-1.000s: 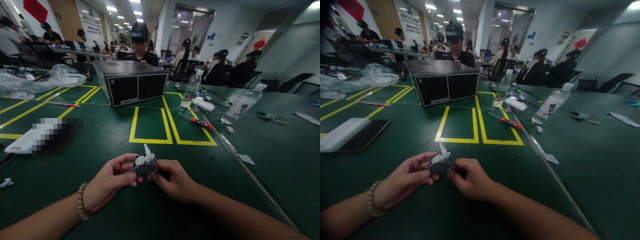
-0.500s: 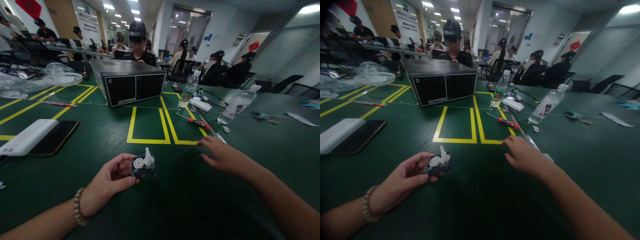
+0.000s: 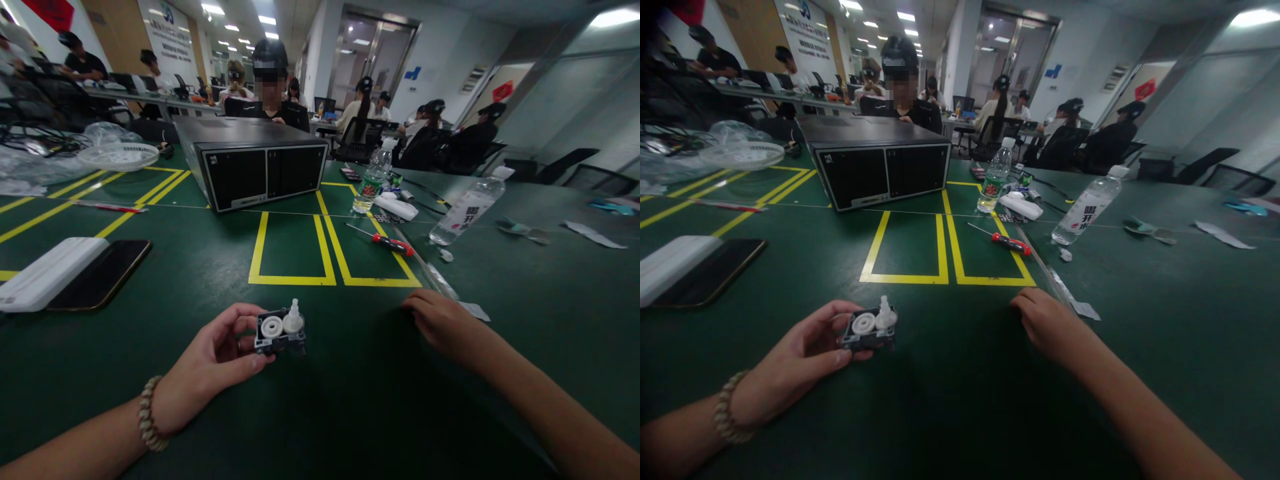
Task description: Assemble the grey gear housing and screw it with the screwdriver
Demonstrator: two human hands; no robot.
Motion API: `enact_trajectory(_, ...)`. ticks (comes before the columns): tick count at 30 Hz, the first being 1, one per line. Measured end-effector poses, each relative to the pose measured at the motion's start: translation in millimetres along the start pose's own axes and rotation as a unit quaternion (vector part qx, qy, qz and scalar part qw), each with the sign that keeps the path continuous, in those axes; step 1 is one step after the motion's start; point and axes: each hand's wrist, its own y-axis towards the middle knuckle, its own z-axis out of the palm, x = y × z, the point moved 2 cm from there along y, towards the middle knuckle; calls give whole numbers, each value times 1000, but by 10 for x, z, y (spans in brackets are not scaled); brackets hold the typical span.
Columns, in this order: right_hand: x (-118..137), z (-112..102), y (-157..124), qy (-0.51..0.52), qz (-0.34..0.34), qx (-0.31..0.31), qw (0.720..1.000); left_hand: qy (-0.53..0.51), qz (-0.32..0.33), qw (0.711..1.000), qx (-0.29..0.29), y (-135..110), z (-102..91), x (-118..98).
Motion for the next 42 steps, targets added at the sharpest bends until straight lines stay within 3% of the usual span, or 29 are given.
enact_trajectory(9, 424, -41, 75, 79, -35, -10, 996, 58, -2, 998, -36, -1, 26, -20)
enact_trajectory(16, 640, 53, 301, 148, -53, -80, 984, 57, -15, 992, -113, 14, -22, -26)
enact_trajectory(24, 513, 161, 930, 194, -19, -118, 974, 72, -31, 990, -121, 26, -54, -12)
enact_trajectory(29, 608, 299, 1392, 233, -22, -112, 966, 83, -27, 990, -114, 26, -81, 5)
enact_trajectory(33, 683, 384, 1545, 248, -23, -108, 963, 85, -27, 989, -115, 33, -90, 8)
enact_trajectory(37, 458, 275, 1556, 230, 18, -153, 961, 81, -32, 989, -120, 43, -79, 4)
enact_trajectory(42, -268, 25, 1437, 142, 158, -220, 952, 80, -27, 990, -113, 50, -74, 0)
